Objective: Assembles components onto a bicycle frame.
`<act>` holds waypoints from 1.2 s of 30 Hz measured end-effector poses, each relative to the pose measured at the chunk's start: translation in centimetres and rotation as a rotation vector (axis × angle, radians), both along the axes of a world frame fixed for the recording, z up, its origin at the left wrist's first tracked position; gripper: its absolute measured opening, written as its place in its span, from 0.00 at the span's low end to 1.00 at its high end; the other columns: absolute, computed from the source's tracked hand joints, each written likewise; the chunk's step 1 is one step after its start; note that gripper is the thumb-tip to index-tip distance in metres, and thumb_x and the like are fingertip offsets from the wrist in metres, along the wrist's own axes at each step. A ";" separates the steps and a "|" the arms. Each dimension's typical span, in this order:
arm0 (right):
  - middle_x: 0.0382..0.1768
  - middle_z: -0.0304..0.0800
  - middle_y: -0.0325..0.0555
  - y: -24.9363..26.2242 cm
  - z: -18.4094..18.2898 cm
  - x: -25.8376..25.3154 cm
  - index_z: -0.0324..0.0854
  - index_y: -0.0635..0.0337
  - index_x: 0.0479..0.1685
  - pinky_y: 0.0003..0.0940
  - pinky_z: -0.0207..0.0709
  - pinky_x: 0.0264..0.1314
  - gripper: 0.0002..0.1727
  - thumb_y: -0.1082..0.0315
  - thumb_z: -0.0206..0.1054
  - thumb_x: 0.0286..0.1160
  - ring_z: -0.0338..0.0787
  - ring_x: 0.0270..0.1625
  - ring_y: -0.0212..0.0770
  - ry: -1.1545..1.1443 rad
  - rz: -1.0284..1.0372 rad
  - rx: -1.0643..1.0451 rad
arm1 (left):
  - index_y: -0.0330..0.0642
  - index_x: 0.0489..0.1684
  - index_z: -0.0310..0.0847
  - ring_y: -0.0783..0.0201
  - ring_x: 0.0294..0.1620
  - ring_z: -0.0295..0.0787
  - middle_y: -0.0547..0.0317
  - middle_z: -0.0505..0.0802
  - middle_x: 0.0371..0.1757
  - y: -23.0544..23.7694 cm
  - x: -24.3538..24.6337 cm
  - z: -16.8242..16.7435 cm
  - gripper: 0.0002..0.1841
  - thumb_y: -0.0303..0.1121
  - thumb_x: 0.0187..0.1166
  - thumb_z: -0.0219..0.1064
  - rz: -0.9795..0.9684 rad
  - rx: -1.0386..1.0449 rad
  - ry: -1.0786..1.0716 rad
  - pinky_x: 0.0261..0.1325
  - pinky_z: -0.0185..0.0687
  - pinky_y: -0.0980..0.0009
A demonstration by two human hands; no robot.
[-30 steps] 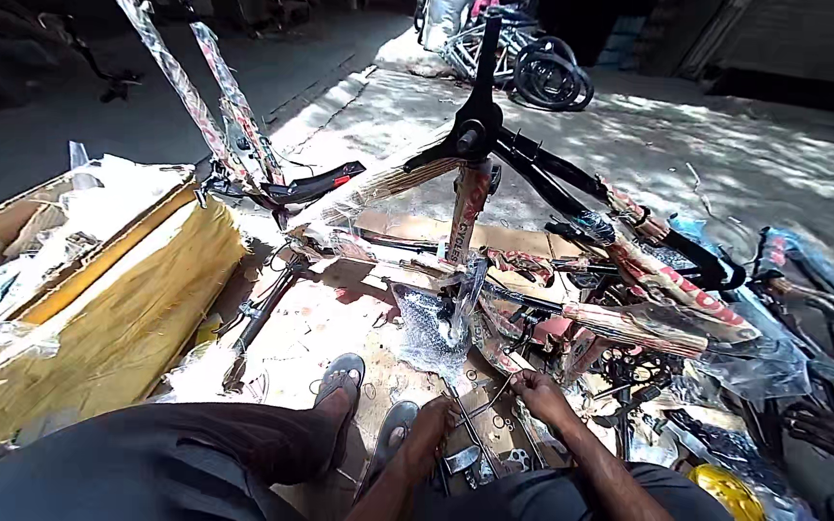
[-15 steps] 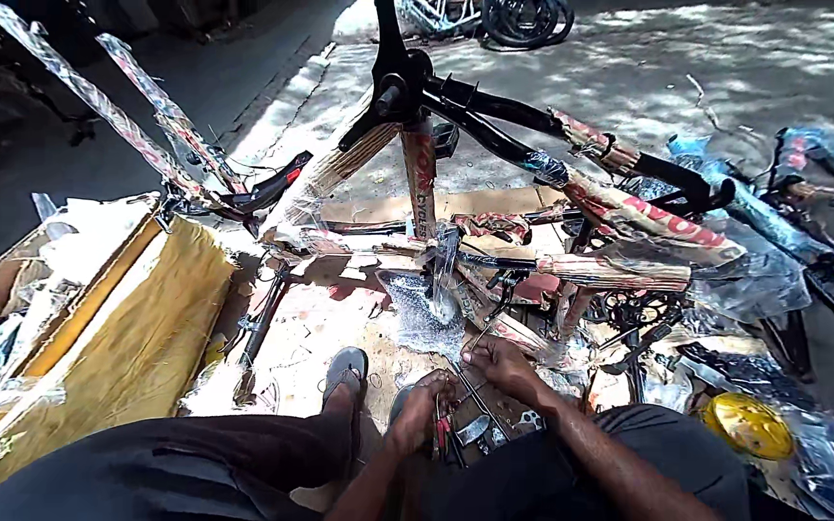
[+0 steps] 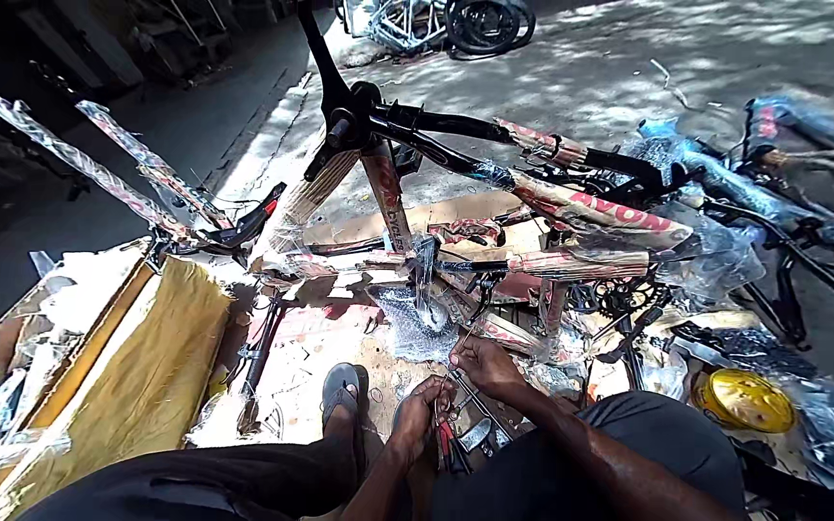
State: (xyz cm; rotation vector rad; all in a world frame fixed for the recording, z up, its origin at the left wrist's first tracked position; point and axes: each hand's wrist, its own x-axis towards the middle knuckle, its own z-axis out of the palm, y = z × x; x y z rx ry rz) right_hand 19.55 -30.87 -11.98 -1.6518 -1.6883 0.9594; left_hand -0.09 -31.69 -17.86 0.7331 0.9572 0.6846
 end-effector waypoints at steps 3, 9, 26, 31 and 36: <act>0.33 0.94 0.35 0.0 0.1 0.0 0.89 0.50 0.43 0.45 0.84 0.47 0.08 0.58 0.69 0.83 0.91 0.36 0.36 -0.006 0.004 -0.009 | 0.36 0.51 0.82 0.68 0.23 0.76 0.60 0.83 0.28 0.1 -0.1 -0.1 0.18 0.33 0.94 0.44 -0.009 0.016 -0.010 0.26 0.73 0.74; 0.41 0.94 0.40 -0.2 -0.5 -1.0 0.92 0.50 0.41 0.51 0.80 0.59 0.10 0.56 0.71 0.79 0.91 0.50 0.42 -0.130 0.071 -0.139 | 0.38 0.53 0.73 0.69 0.19 0.72 0.61 0.78 0.25 -0.3 0.9 0.6 0.10 0.32 0.94 0.48 0.055 -0.037 0.017 0.23 0.71 0.75; 0.32 0.90 0.42 0.9 -1.7 0.1 0.85 0.55 0.40 0.50 0.78 0.55 0.23 0.50 0.51 0.93 0.89 0.41 0.44 -0.144 -0.011 -0.310 | 0.40 0.41 0.70 0.70 0.18 0.70 0.61 0.76 0.25 0.7 3.9 1.6 0.05 0.26 0.90 0.54 0.149 -0.011 0.060 0.22 0.67 0.77; 0.35 0.90 0.44 0.1 -2.9 -0.4 0.84 0.55 0.40 0.50 0.76 0.58 0.21 0.52 0.51 0.92 0.89 0.46 0.44 -0.139 0.033 -0.338 | 0.39 0.40 0.70 0.71 0.18 0.71 0.59 0.81 0.26 0.3 4.4 1.9 0.05 0.25 0.89 0.55 0.137 0.012 0.088 0.20 0.67 0.78; 0.34 0.89 0.43 0.5 -2.2 -0.1 0.87 0.55 0.46 0.47 0.77 0.51 0.30 0.43 0.44 0.94 0.87 0.40 0.43 -0.023 -0.029 -0.362 | 0.39 0.39 0.70 0.70 0.18 0.71 0.60 0.78 0.24 1.0 3.6 2.0 0.05 0.24 0.87 0.56 0.158 0.021 0.102 0.22 0.69 0.77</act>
